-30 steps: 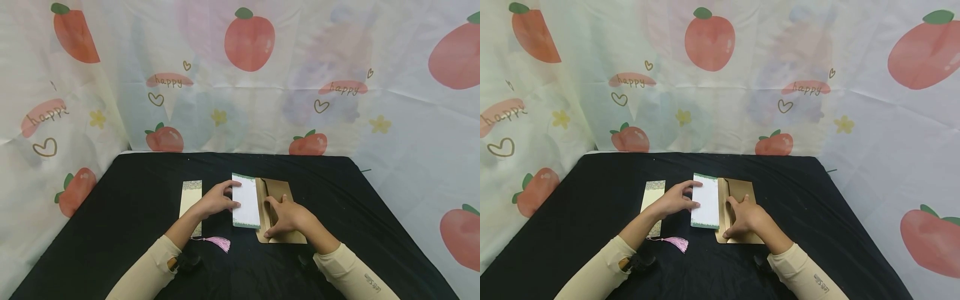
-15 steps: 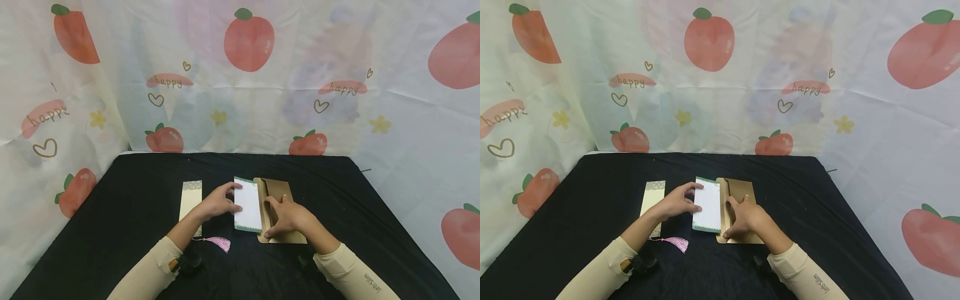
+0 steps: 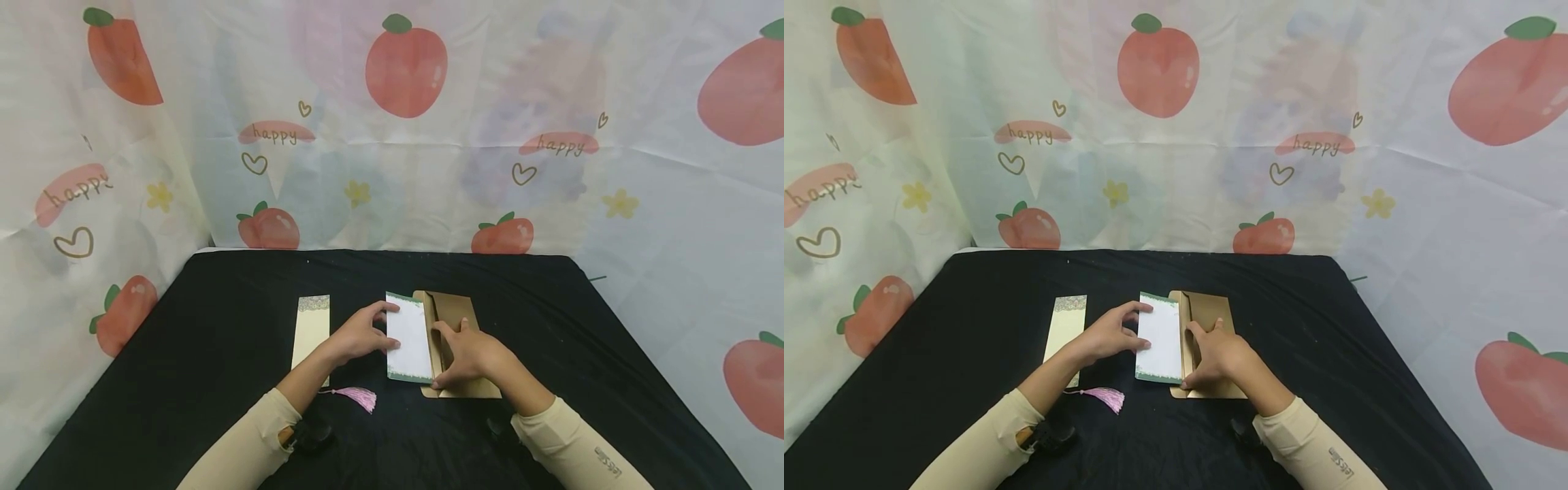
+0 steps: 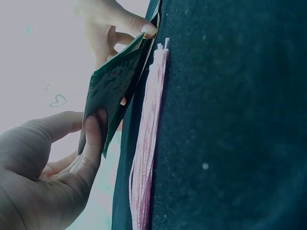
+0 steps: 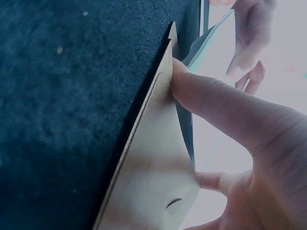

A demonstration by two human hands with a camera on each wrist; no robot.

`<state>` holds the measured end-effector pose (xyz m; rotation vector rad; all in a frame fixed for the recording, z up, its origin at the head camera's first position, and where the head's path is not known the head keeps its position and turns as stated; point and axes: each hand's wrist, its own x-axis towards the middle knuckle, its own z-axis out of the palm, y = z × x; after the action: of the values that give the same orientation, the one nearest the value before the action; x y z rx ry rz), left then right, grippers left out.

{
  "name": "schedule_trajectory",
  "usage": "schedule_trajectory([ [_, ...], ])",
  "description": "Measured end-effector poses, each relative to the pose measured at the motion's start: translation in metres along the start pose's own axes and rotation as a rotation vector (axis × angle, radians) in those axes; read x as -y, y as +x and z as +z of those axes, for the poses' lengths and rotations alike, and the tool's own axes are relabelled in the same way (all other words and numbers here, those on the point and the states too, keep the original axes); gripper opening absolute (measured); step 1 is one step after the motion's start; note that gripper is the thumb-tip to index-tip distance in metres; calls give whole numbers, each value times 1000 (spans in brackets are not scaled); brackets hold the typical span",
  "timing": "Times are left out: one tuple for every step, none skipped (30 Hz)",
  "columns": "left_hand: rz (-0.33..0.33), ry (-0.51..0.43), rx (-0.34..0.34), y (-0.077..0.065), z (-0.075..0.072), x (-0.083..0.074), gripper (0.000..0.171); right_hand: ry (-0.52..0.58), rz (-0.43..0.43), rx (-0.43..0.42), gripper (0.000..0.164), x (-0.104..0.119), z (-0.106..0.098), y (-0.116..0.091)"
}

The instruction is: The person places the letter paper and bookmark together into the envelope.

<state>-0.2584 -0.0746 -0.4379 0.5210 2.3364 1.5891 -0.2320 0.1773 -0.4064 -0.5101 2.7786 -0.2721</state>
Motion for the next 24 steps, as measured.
schedule_trajectory([
  [-1,1,-2,0,0,0,66,-1,0,-2,111,0,0,0],
  [-1,2,-4,1,0,1,66,-2,0,-3,110,0,0,0],
  [2,4,-4,1,0,1,66,-3,0,-5,110,0,-1,0],
  [1,7,-5,1,1,1,66,-3,-1,-7,110,0,-1,0],
  [-2,13,-7,1,1,1,66,-4,-2,-8,110,0,0,0],
  [-3,18,-9,1,1,1,66,-4,-1,-7,110,0,0,0],
  [-5,21,-11,1,1,1,66,-4,-3,-8,110,0,0,0],
  [-6,25,-12,1,1,2,67,-4,-4,-8,110,0,0,0],
  [-5,29,-14,1,2,2,66,-4,-3,-8,110,0,0,0],
  [-6,34,-17,0,2,2,67,-4,-4,-7,110,0,0,0],
  [-3,36,-21,1,2,3,67,-5,-4,-5,110,0,0,0],
  [0,36,-25,1,2,3,67,-6,-3,-4,110,1,0,0],
  [1,35,-29,1,3,3,67,-6,-4,-3,110,1,0,0],
  [5,34,-34,1,3,3,67,-5,-4,-2,110,1,0,-1],
  [8,35,-39,1,3,3,68,-6,-4,-1,111,1,-1,-1],
  [9,36,-46,1,3,4,68,-6,-4,2,111,1,-1,-1],
  [10,35,-52,1,3,4,69,-7,-4,4,111,1,-1,-1],
  [11,33,-58,1,4,4,69,-7,-2,5,112,1,-1,-1],
  [14,30,-64,1,4,4,70,-7,-2,5,112,2,-2,-2],
  [16,25,-69,1,4,3,70,-7,-2,5,112,2,-2,-2],
  [17,21,-73,1,5,3,71,-8,-2,6,112,2,-2,-2],
  [19,16,-74,1,5,3,71,-7,-1,5,112,2,-2,-2],
  [20,15,-74,1,6,3,71,-9,-1,4,112,3,-2,-2],
  [21,18,-71,2,6,3,71,-9,-1,3,112,3,-2,-2],
])
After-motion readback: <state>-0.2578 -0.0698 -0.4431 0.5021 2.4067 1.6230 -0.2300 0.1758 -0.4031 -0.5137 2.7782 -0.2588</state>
